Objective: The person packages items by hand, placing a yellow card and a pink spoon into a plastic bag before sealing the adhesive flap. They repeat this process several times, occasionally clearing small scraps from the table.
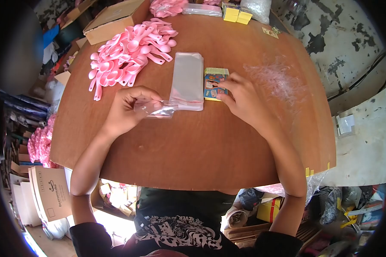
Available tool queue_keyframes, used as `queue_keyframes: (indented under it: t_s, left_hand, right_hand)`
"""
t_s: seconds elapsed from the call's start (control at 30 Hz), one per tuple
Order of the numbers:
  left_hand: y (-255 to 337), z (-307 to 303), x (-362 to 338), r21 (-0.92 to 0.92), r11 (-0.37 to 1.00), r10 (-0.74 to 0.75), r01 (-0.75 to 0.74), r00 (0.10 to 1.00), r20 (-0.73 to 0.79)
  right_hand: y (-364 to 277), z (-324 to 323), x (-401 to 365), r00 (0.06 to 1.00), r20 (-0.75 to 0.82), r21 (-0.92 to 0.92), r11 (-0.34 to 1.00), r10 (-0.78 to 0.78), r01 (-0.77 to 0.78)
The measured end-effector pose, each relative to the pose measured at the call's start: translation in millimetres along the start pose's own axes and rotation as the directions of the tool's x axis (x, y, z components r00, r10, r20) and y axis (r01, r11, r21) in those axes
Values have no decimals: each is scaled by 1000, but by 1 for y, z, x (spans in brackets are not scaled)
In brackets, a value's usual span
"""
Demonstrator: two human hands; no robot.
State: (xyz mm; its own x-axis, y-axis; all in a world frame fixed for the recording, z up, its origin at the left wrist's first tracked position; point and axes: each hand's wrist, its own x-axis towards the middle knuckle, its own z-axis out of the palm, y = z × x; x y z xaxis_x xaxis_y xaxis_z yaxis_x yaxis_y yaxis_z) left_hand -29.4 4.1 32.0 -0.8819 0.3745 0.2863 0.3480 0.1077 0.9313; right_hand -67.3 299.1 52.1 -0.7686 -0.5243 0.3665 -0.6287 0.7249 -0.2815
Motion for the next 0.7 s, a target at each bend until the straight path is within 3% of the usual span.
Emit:
queue_keyframes:
  t_s: [0.03,0.1,0.17,0.23,0.3,0.43,0.5,0.63,0.7]
  left_hand:
    - [0,0,0,-74,994,-88,86,996,-25]
    - [0,4,1,-114,993,-42,37,998,-40]
    - [6,5,0,-181,962,-206,204,978,4]
    - [5,8,0,-218,948,-233,232,972,22]
    - [5,10,1,-256,933,-252,254,967,44]
    - [3,13,-3,-293,893,-344,341,938,42]
    - [3,15,-4,-295,888,-368,352,930,3]
    - [5,17,-5,-243,880,-416,408,909,20]
    - [4,18,-5,-214,882,-422,420,906,40]
  right_hand:
    - [4,3,-3,1000,1,-2,1000,0,0]
    - [11,10,-8,999,39,-9,1000,21,-21]
    - [12,12,-8,999,40,-3,999,35,-35]
    - [14,15,-10,997,42,7,998,57,-58]
    - [17,16,-10,995,26,124,988,95,-97]
    - [22,13,-10,1000,-4,21,999,28,-28]
    - [4,0,-5,966,-223,98,989,128,-109]
    - [-1,-7,-3,994,-52,89,992,91,-87]
    - [13,13,-5,999,-1,21,998,-53,53]
